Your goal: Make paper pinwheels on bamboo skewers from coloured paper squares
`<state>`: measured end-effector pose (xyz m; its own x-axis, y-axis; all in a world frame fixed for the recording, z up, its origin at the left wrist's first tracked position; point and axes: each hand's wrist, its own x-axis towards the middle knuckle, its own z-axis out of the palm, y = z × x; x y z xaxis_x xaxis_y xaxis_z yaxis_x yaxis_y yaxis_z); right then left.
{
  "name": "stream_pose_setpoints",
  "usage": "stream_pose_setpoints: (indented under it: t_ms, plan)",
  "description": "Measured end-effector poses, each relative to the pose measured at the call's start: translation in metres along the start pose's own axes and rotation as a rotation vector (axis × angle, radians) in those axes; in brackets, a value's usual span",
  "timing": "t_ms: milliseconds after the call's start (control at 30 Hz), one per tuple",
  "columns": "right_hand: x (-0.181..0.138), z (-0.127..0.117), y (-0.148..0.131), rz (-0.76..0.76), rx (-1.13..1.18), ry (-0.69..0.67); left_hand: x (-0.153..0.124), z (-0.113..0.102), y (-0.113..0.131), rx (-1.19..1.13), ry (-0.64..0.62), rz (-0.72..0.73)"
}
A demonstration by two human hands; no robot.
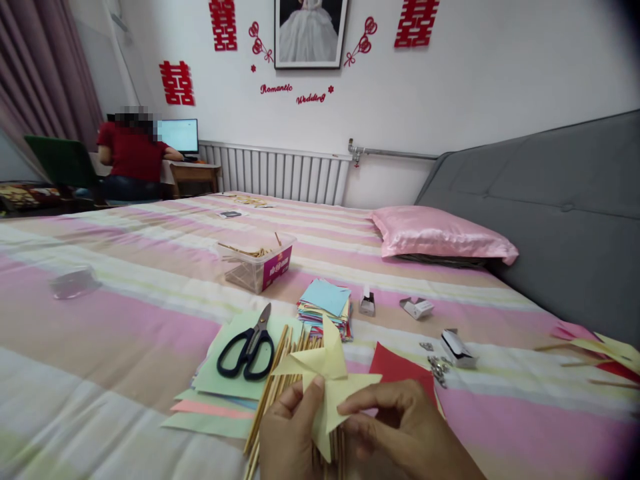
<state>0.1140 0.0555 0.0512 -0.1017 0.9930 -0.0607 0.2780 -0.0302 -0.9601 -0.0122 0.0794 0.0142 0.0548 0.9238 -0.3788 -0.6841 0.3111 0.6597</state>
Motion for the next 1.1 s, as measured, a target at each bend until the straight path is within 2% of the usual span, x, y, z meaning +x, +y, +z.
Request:
stream_pose_setpoints:
  t_ms: [233,400,567,700,1100]
  plan:
    - [0.0038,0.0056,0.0005,0.018,0.103,0.063,-0.0019,-0.0017,-0.0058,0.037,0.019,0.018]
    - [0.0043,0.0058,0.0045,-0.064,0.154,0.103,-0.0061,0.0030,-0.0053,0.101,0.019,0.028]
    - [0.0032,0.0029,0.0013,-0.118,0.059,0.151,-0.0069,0.0064,-0.0046,0.097,0.019,-0.004]
    - [0.0037,0.0024,0.0017,-0.103,-0.017,0.199,-0.0058,0.0067,-0.0045,0.087,0.027,-0.005]
    - [0.0068,0.0026,0.0025,-0.063,-0.001,0.280,-0.0091,0.0057,-0.0024,0.212,-0.001,0.070]
